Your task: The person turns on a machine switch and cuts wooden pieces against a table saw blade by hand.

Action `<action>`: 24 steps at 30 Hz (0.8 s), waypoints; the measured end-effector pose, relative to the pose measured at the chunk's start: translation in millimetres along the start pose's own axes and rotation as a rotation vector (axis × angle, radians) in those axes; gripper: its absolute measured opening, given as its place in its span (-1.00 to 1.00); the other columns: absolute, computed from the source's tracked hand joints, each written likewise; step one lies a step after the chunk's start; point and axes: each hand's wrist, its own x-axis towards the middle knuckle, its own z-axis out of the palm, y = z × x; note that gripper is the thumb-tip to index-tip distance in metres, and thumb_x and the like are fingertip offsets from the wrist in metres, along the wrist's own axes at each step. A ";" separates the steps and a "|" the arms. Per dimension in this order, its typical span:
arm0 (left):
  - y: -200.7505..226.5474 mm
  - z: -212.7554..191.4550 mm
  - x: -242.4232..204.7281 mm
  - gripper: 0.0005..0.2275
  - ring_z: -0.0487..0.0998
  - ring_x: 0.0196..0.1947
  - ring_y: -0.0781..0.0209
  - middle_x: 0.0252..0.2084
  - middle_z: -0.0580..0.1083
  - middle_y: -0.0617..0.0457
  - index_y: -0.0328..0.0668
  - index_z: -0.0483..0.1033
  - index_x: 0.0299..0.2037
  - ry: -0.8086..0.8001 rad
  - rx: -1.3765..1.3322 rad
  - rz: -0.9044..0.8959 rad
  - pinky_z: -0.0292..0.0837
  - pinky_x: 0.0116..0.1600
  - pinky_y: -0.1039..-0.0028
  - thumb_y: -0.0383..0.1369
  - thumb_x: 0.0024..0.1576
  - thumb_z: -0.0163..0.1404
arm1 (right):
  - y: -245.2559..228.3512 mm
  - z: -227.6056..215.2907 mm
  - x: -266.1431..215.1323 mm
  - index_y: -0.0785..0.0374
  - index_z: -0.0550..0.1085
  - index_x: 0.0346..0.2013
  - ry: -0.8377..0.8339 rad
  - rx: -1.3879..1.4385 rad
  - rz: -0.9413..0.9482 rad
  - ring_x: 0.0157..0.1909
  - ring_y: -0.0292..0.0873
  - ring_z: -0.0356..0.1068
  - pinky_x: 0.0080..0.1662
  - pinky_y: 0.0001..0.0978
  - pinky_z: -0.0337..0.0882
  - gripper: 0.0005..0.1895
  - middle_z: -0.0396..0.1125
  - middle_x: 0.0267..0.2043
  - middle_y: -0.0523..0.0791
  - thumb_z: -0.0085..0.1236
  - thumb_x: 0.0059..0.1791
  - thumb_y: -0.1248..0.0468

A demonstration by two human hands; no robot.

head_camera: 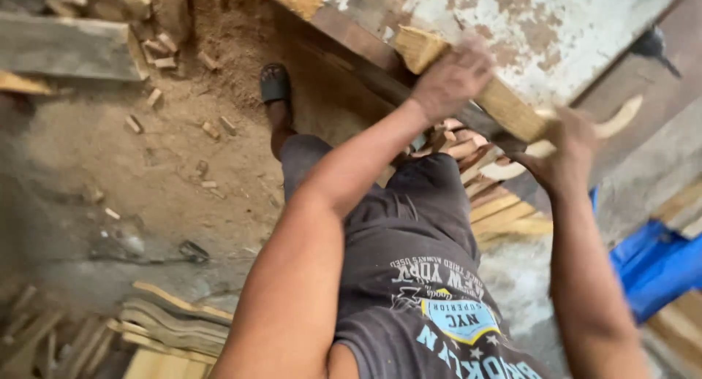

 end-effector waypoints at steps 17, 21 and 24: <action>-91.5 -18.0 58.1 -0.76 0.41 0.16 -0.12 0.01 0.44 -0.13 -0.25 0.43 0.08 0.022 0.165 0.010 0.13 0.44 0.12 -0.45 0.21 0.02 | 30.3 46.0 91.8 0.26 0.56 0.01 -0.260 -0.014 -0.197 0.04 0.09 0.46 0.12 -0.16 0.44 -0.52 0.48 -0.04 0.00 0.53 -0.15 0.23; -103.9 -4.0 63.0 -0.75 0.43 0.11 -0.09 -0.04 0.46 -0.13 -0.25 0.45 0.08 -0.085 0.169 -0.003 0.15 0.42 0.10 -0.44 0.21 0.02 | 33.4 49.6 104.3 0.28 0.55 0.05 -0.304 0.008 -0.199 0.02 0.04 0.47 0.18 -0.13 0.45 -0.49 0.47 -0.01 0.02 0.54 -0.12 0.18; -106.3 -10.9 69.2 -0.76 0.44 0.14 -0.03 -0.02 0.47 -0.09 -0.19 0.45 0.09 -0.046 0.155 -0.029 0.14 0.46 0.13 -0.46 0.22 0.02 | 33.2 48.4 109.9 0.28 0.56 0.04 -0.262 -0.035 -0.224 0.14 0.08 0.46 0.21 -0.11 0.44 -0.46 0.48 0.02 0.02 0.55 -0.16 0.19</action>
